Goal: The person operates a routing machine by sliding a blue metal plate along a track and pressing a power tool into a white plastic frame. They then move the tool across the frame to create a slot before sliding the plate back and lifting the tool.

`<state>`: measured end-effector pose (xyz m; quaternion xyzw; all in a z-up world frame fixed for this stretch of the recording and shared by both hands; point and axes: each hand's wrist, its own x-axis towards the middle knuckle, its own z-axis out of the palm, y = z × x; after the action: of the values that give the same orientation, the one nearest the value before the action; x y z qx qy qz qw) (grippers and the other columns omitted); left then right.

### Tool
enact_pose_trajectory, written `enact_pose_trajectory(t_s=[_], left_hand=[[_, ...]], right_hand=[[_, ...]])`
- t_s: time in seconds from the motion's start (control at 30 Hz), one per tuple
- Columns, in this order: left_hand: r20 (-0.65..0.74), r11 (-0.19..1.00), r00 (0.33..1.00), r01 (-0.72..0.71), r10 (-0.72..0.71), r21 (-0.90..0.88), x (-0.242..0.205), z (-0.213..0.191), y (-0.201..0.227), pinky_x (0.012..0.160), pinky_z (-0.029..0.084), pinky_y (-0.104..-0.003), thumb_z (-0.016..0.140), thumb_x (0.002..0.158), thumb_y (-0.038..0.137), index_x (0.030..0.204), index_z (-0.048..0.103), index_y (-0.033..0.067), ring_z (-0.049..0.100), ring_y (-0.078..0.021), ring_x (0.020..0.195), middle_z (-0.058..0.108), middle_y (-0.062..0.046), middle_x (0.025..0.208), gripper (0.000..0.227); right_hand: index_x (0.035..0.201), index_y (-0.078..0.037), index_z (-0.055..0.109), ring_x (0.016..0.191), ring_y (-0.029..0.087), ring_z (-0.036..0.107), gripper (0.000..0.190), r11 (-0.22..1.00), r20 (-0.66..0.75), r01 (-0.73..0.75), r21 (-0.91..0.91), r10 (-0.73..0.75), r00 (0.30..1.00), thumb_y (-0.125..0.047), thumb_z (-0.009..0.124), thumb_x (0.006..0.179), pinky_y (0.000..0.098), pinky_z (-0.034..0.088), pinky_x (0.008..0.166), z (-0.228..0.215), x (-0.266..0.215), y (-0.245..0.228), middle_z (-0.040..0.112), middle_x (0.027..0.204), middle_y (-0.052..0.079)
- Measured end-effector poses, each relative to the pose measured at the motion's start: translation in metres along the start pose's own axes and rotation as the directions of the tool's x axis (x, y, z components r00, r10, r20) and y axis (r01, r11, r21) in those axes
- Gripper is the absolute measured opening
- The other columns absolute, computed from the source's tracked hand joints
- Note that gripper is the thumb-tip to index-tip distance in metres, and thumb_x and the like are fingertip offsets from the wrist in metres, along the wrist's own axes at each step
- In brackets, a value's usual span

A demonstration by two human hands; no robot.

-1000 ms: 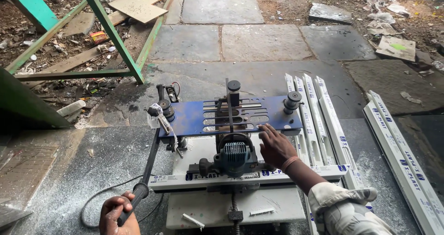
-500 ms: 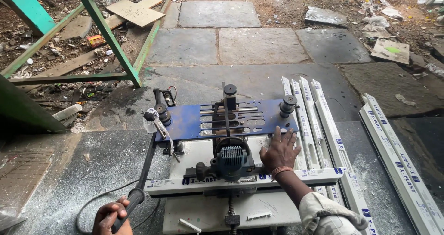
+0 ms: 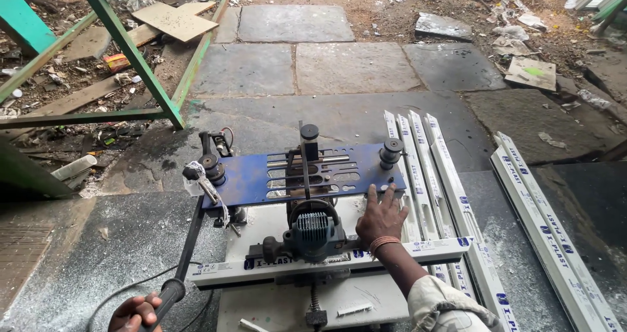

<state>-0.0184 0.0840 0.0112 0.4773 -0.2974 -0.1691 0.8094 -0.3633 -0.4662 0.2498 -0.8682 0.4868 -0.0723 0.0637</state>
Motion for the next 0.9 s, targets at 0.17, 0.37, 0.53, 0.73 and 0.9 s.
enact_pose_trajectory(t_s=[0.17,0.37,0.53,0.73,0.9], left_hand=[[-0.064,0.998,0.996,0.062,-0.061,0.015,0.0,0.005,0.004,0.132,0.022,-0.057,0.047,0.104,0.011,0.134,0.061,-0.0002,0.06,-0.0346,0.123,0.066,-0.014,0.092,0.035],[-0.116,0.989,0.983,0.145,-0.145,-0.012,0.003,0.011,0.01,0.127,0.024,-0.061,0.046,0.106,0.014,0.13,0.062,-0.0009,0.058,-0.0345,0.127,0.065,-0.015,0.092,0.032],[-0.081,0.988,0.987,0.143,-0.139,0.056,-0.003,0.02,0.011,0.132,0.022,-0.057,0.047,0.106,0.016,0.124,0.064,-0.0005,0.059,-0.0362,0.127,0.066,-0.015,0.092,0.03],[-0.163,0.998,0.987,-0.002,0.013,0.067,-0.004,0.051,0.012,0.133,0.023,-0.061,0.048,0.109,0.019,0.115,0.066,-0.0017,0.061,-0.037,0.125,0.065,-0.014,0.095,0.028],[-0.161,0.996,0.986,-0.039,0.051,0.079,-0.007,0.048,0.017,0.136,0.024,-0.06,0.048,0.112,0.018,0.113,0.066,-0.0027,0.061,-0.036,0.123,0.064,-0.013,0.091,0.027]], right_hand=[[0.155,-0.019,0.034,0.15,0.044,0.028,0.077,1.0,-0.003,-0.017,0.005,0.017,1.0,-0.022,0.061,0.083,0.0669,0.022,0.117,-0.015,-0.008,-0.004,0.024,0.163,0.026],[0.156,-0.021,0.029,0.152,0.049,0.015,0.08,0.994,0.025,-0.1,0.043,0.099,0.995,-0.027,0.063,0.084,0.0689,0.018,0.115,-0.012,-0.007,-0.003,0.017,0.163,0.032],[0.165,-0.022,0.02,0.158,0.046,0.021,0.085,0.981,0.201,-0.167,0.1,0.145,0.969,-0.03,0.06,0.09,0.0703,0.017,0.125,-0.013,-0.006,-0.003,0.039,0.155,0.021],[0.158,-0.024,0.026,0.151,0.051,0.015,0.08,0.987,0.123,-0.157,0.025,0.153,0.981,-0.032,0.064,0.087,0.0689,0.016,0.118,-0.023,-0.007,-0.011,0.012,0.165,0.032],[0.157,-0.013,0.028,0.157,0.04,0.018,0.089,1.0,-0.021,-0.026,-0.004,0.026,0.999,-0.032,0.067,0.079,0.0626,0.013,0.122,-0.015,-0.007,-0.002,0.021,0.164,0.024]])
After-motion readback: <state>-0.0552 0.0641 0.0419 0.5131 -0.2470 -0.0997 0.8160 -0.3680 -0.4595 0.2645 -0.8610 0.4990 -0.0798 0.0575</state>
